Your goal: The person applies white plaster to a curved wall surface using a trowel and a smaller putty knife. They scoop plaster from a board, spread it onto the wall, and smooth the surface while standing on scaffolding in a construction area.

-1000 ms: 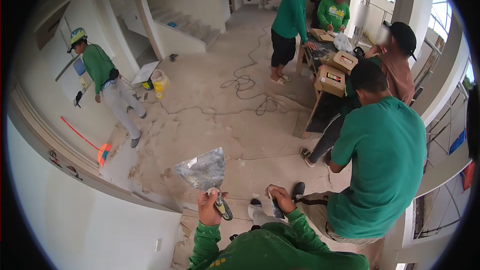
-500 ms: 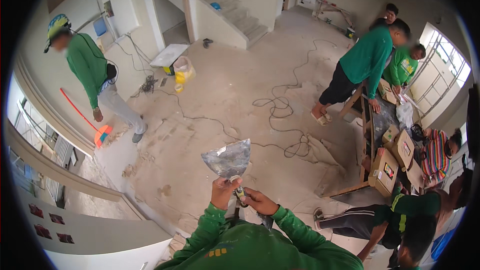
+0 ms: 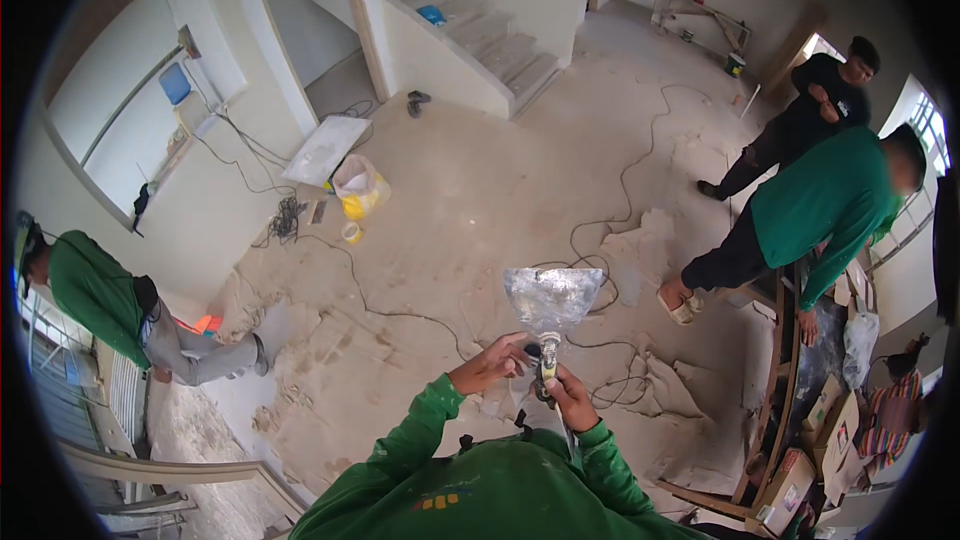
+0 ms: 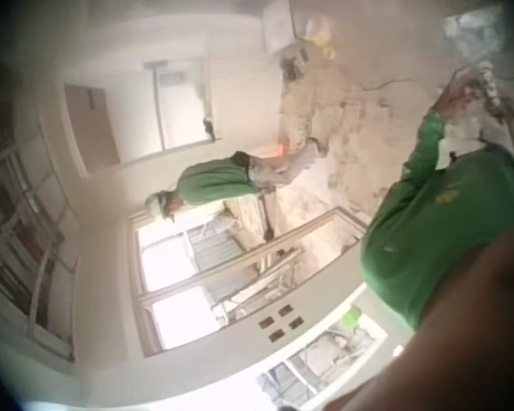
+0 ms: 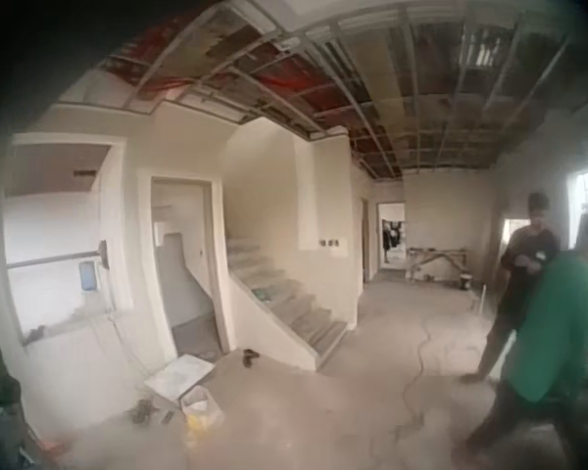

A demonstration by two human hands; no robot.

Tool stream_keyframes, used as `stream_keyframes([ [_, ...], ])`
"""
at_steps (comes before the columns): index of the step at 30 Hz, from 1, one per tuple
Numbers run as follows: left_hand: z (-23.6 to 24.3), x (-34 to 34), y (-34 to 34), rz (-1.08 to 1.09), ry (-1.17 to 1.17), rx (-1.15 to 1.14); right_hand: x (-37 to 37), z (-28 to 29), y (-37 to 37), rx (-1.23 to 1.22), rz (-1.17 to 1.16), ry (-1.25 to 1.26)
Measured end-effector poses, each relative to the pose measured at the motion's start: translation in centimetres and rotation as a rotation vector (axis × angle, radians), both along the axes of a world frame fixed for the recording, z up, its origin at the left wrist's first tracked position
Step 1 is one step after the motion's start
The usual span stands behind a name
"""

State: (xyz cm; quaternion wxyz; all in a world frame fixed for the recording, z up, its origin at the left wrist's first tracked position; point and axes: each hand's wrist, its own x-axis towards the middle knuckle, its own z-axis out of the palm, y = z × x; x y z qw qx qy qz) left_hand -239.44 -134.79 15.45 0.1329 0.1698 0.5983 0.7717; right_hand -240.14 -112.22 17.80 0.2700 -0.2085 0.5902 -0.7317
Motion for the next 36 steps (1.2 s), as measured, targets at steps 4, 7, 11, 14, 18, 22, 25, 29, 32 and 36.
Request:
stream_keyframes([
  [4, -17.8, -7.5, -12.1, 0.635, -0.282, -0.911, -16.6, -1.9, -3.2, -0.018, -0.040, 0.046],
  [7, -26.9, -1.8, -19.2, 0.405, -0.686, -1.373, -28.2, 0.8, -6.0, 0.005, -0.009, 0.097],
  [11, -26.6, -6.9, -21.4, 0.386, -1.291, -0.863, -42.8, 6.9, -8.4, 0.126, -0.041, 0.158],
  [14, -24.5, -13.9, -24.2, 0.488, -1.375, -0.728, -53.5, 7.0, -11.6, 0.050, 0.025, 0.227],
  [18, -28.8, -28.9, -24.6, 0.382, -1.366, -0.574, -66.1, 4.2, -12.9, 0.083, -0.066, 0.173],
  [22, -29.7, -48.1, -29.9, 0.384, -1.156, -0.433, -76.7, 2.1, -16.8, 0.100, -0.181, 0.119],
  [25, -26.2, -67.8, -39.2, 0.592, -0.961, -0.602, -84.4, 5.1, -20.0, 0.134, -0.256, 0.106],
  [29, -14.6, -94.1, -50.0, 0.842, -0.539, -0.650, -95.0, 5.5, -22.3, -0.003, -0.266, 0.098],
  [32, -8.2, -107.9, -52.8, 0.881, -0.393, -0.685, -104.1, 3.8, -24.4, 0.031, -0.300, 0.117],
  [36, -7.8, -119.2, -52.0, 0.785, -0.274, -0.742, -116.4, 3.7, -28.1, 0.015, -0.289, 0.098],
])
